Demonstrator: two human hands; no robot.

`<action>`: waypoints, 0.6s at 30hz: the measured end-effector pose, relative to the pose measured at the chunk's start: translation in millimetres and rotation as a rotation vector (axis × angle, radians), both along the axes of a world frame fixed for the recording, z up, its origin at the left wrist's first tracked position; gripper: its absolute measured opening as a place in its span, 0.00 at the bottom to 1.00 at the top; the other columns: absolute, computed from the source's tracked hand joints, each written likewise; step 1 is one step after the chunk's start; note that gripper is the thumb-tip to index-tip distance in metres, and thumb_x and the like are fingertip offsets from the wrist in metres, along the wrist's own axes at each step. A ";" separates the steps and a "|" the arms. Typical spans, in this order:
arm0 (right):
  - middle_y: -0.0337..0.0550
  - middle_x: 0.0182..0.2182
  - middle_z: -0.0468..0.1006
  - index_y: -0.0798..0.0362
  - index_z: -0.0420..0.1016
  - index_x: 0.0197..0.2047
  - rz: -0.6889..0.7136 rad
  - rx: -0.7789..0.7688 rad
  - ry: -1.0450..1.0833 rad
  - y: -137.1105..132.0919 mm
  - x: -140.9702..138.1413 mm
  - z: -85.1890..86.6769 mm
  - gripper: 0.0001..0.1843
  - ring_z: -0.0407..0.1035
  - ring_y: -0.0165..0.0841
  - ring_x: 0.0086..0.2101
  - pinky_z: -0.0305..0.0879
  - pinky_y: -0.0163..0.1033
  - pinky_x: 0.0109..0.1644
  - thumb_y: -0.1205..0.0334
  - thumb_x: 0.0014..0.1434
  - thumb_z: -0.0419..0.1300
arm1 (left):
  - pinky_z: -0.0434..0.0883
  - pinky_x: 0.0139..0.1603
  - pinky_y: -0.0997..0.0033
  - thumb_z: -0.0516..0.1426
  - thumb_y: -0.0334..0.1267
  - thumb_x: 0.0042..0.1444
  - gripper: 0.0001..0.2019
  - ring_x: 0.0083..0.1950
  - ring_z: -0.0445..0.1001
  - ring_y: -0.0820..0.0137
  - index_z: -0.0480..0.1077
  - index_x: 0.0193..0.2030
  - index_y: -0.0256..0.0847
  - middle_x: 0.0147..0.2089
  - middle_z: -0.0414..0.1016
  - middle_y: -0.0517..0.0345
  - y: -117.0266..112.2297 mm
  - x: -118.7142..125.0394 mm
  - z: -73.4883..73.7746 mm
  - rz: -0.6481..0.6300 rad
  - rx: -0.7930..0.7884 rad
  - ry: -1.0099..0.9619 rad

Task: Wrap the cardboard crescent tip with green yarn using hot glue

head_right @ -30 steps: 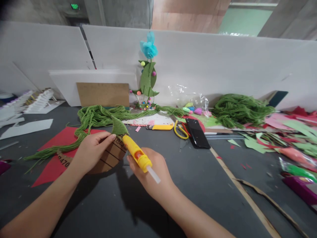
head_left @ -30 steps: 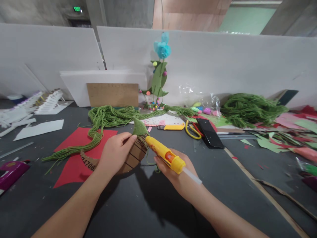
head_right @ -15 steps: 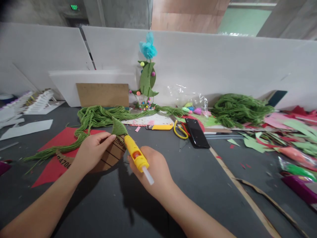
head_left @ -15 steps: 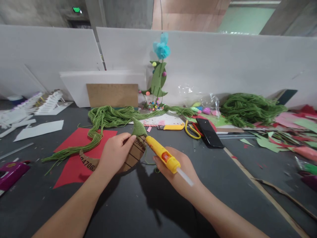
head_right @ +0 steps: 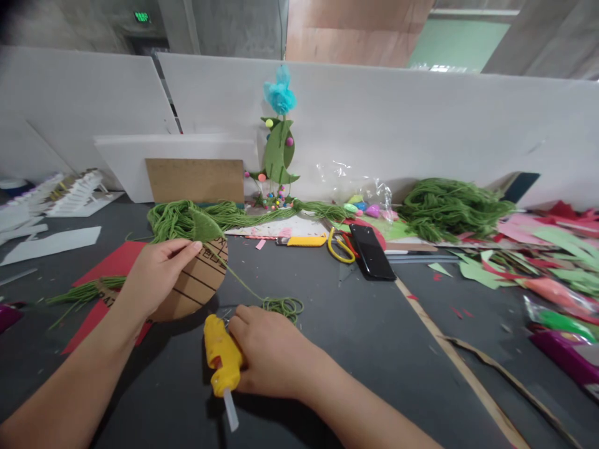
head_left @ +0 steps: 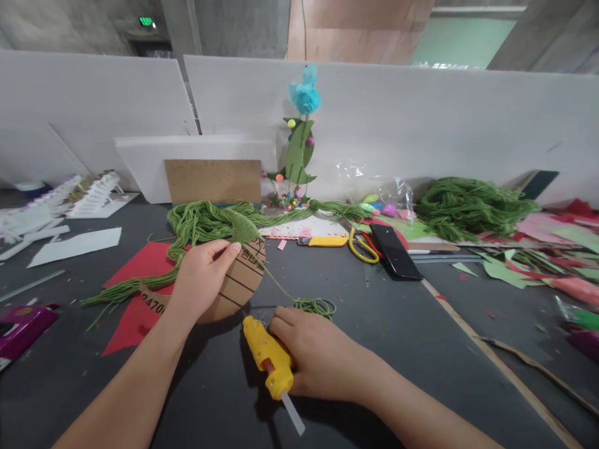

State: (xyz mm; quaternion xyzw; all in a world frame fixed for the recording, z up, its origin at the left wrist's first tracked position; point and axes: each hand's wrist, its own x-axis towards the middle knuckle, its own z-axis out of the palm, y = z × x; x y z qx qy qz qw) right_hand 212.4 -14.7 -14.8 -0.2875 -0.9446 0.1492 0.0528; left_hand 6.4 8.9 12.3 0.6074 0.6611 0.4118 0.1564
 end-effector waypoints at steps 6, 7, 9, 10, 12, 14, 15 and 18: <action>0.44 0.34 0.71 0.54 0.67 0.35 0.055 -0.008 -0.008 2.1 -0.5 7.3 0.10 0.64 0.34 0.34 0.58 0.36 0.36 0.58 0.51 0.59 | 0.56 0.28 0.74 0.51 0.49 0.56 0.17 0.27 0.58 0.73 0.63 0.22 0.41 0.23 0.59 0.66 -4.4 4.1 2.1 -0.106 -0.047 -0.039; 0.43 0.32 0.71 0.54 0.67 0.34 0.085 -0.025 0.012 2.7 0.9 10.1 0.08 0.63 0.33 0.32 0.57 0.36 0.34 0.59 0.52 0.58 | 0.56 0.28 0.74 0.51 0.49 0.56 0.17 0.27 0.59 0.73 0.63 0.22 0.41 0.23 0.60 0.66 -4.7 3.9 3.0 -0.093 -0.043 -0.027; 0.40 0.29 0.69 0.53 0.65 0.31 0.166 -0.084 0.085 3.6 4.7 16.1 0.07 0.61 0.31 0.29 0.56 0.34 0.30 0.60 0.50 0.58 | 0.56 0.28 0.74 0.51 0.48 0.56 0.16 0.28 0.60 0.73 0.63 0.22 0.41 0.22 0.60 0.65 -4.7 2.6 5.2 -0.032 -0.020 0.025; 0.40 0.28 0.68 0.53 0.64 0.30 0.189 -0.120 0.147 3.9 6.8 19.0 0.07 0.60 0.30 0.27 0.55 0.34 0.29 0.60 0.49 0.58 | 0.56 0.28 0.74 0.50 0.47 0.56 0.16 0.28 0.60 0.73 0.63 0.22 0.41 0.22 0.60 0.65 -4.5 1.9 6.4 0.003 -0.007 0.055; 0.39 0.27 0.67 0.52 0.63 0.30 0.135 -0.157 0.321 4.5 10.5 23.0 0.06 0.60 0.30 0.26 0.56 0.33 0.28 0.60 0.50 0.56 | 0.55 0.28 0.73 0.50 0.47 0.57 0.17 0.27 0.60 0.72 0.62 0.21 0.41 0.21 0.59 0.65 -3.8 0.9 8.3 0.043 0.008 0.100; 0.40 0.29 0.68 0.52 0.64 0.32 -0.055 -0.137 0.504 5.4 12.7 24.0 0.05 0.62 0.30 0.28 0.59 0.34 0.30 0.60 0.54 0.54 | 0.55 0.27 0.73 0.50 0.46 0.57 0.17 0.27 0.60 0.72 0.61 0.21 0.41 0.21 0.59 0.65 -3.5 1.7 9.1 0.038 -0.004 0.106; 0.40 0.29 0.69 0.52 0.65 0.33 -0.163 -0.125 0.576 6.2 13.2 23.5 0.05 0.64 0.31 0.29 0.61 0.35 0.31 0.59 0.56 0.54 | 0.55 0.27 0.73 0.50 0.46 0.57 0.17 0.27 0.60 0.72 0.61 0.21 0.41 0.21 0.59 0.65 -3.5 2.8 9.0 0.024 -0.016 0.100; 0.41 0.29 0.70 0.51 0.66 0.31 -0.394 -0.124 0.681 9.2 12.9 19.8 0.09 0.66 0.33 0.30 0.63 0.38 0.33 0.55 0.57 0.54 | 0.55 0.28 0.73 0.49 0.46 0.57 0.17 0.28 0.62 0.72 0.63 0.22 0.40 0.22 0.62 0.64 -5.0 7.8 7.6 -0.024 -0.050 0.098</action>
